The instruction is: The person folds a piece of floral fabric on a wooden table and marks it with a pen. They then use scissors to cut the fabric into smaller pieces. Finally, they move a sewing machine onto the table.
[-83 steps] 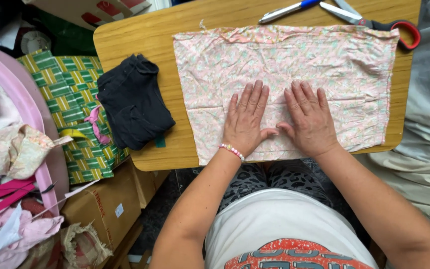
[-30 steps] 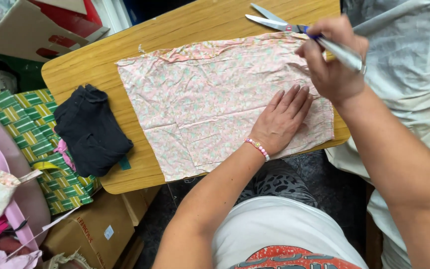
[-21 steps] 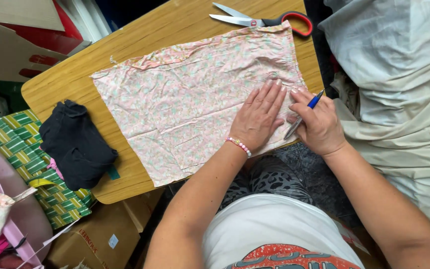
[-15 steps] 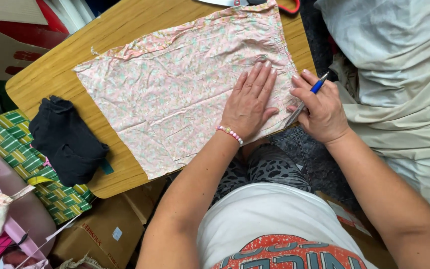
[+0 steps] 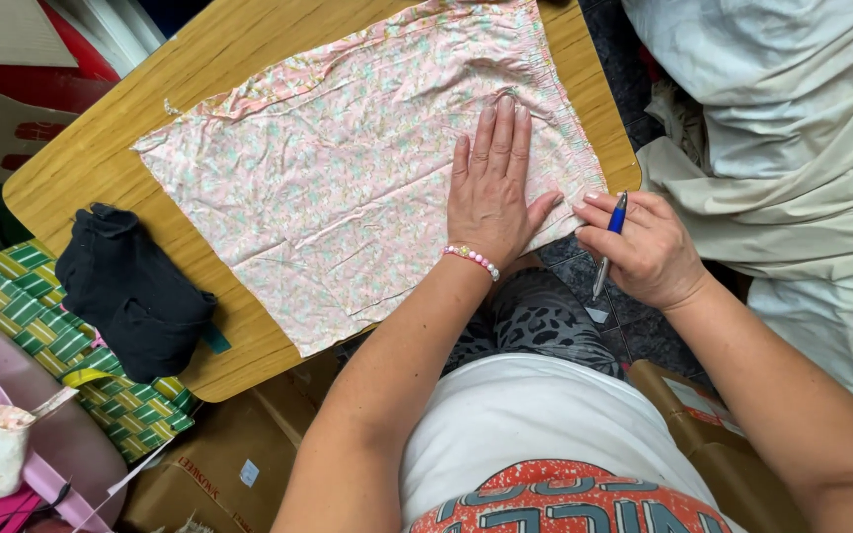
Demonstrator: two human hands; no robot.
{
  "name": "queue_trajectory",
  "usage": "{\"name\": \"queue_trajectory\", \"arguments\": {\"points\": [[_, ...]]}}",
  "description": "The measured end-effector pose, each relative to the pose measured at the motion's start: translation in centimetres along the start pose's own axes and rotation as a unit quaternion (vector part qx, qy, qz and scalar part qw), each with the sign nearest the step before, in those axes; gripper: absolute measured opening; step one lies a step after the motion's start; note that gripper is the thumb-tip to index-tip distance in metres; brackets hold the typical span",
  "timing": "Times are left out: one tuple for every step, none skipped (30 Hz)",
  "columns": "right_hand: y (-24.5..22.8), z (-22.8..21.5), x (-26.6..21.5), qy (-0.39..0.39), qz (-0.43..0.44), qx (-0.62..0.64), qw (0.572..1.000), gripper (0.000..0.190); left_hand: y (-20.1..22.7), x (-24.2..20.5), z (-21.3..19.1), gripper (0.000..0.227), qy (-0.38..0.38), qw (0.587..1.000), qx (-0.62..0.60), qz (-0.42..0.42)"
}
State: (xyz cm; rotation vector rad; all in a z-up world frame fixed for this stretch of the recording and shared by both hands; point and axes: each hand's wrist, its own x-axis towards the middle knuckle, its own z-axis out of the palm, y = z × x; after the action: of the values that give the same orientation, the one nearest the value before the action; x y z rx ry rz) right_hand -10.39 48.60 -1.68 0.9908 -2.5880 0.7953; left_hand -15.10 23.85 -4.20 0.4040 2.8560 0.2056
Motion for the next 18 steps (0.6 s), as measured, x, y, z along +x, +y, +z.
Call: {"name": "queue_trajectory", "arguments": {"points": [[0.2,-0.5,0.2,0.002,-0.001,-0.002,1.0,0.017,-0.2,0.1,-0.8,0.134,0.003,1.0,0.001,0.001],[0.3,-0.9,0.3,-0.032,-0.026,-0.008,0.999,0.016,-0.3,0.3,-1.5,0.129,-0.013,0.999,0.035,0.009],[0.2,-1.8,-0.2,-0.074,-0.048,-0.008,0.996,0.026,0.0,-0.3,-2.1,0.124,-0.037,0.997,0.066,0.014],[-0.1,-1.8,-0.1,-0.078,-0.047,-0.005,0.996,0.026,0.1,-0.5,-2.2,0.124,-0.041,0.997,0.064,0.013],[0.1,-1.7,0.3,-0.07,-0.059,-0.002,0.996,0.026,0.1,-0.3,-2.5,0.124,-0.049,0.996,0.069,0.013],[0.4,-1.6,0.7,-0.063,-0.071,0.002,0.995,0.026,0.1,-0.1,-2.8,0.124,-0.057,0.996,0.074,0.013],[0.9,-1.4,0.9,-0.06,-0.081,0.003,0.995,0.026,-0.1,0.0,-2.7,0.124,-0.052,0.996,0.076,0.006],[1.5,-1.2,1.1,-0.058,-0.1,0.015,0.993,0.02,-0.2,0.1,-2.5,0.124,-0.052,0.996,0.069,0.016],[1.9,-1.3,1.0,-0.062,-0.119,0.032,0.99,0.016,0.0,-0.2,-2.3,0.123,-0.058,0.996,0.058,0.023],[2.6,-1.4,1.2,-0.063,-0.127,0.038,0.989,0.016,-0.1,0.0,-2.4,0.123,-0.057,0.997,0.058,0.012],[3.2,-1.3,1.3,-0.065,-0.143,0.046,0.987,0.02,-0.1,0.0,-2.4,0.124,-0.054,0.997,0.054,0.017],[3.7,-1.3,1.4,-0.067,-0.158,0.054,0.984,0.024,-0.2,-0.1,-2.4,0.125,-0.05,0.997,0.05,0.022],[4.1,-1.4,1.5,-0.07,-0.167,0.062,0.982,0.024,-0.1,-0.1,-2.5,0.125,-0.05,0.997,0.049,0.01],[4.5,-1.4,1.6,-0.07,-0.178,0.07,0.979,0.021,-0.1,-0.1,-2.6,0.128,-0.057,0.997,0.045,0.013],[5.0,-1.3,1.8,-0.068,-0.189,0.076,0.977,0.018,-0.2,0.1,-2.6,0.132,-0.061,0.997,0.043,0.019],[5.3,-1.7,2.0,-0.069,-0.198,0.08,0.975,0.018,0.0,0.2,-2.7,0.132,-0.059,0.997,0.042,0.009],[5.4,-2.1,2.2,-0.07,-0.198,0.096,0.973,0.018,0.1,0.1,-2.7,0.13,-0.068,0.997,0.033,0.011],[5.5,-2.4,2.4,-0.071,-0.199,0.113,0.971,0.02,0.1,0.0,-2.7,0.127,-0.077,0.997,0.024,0.014]]}}
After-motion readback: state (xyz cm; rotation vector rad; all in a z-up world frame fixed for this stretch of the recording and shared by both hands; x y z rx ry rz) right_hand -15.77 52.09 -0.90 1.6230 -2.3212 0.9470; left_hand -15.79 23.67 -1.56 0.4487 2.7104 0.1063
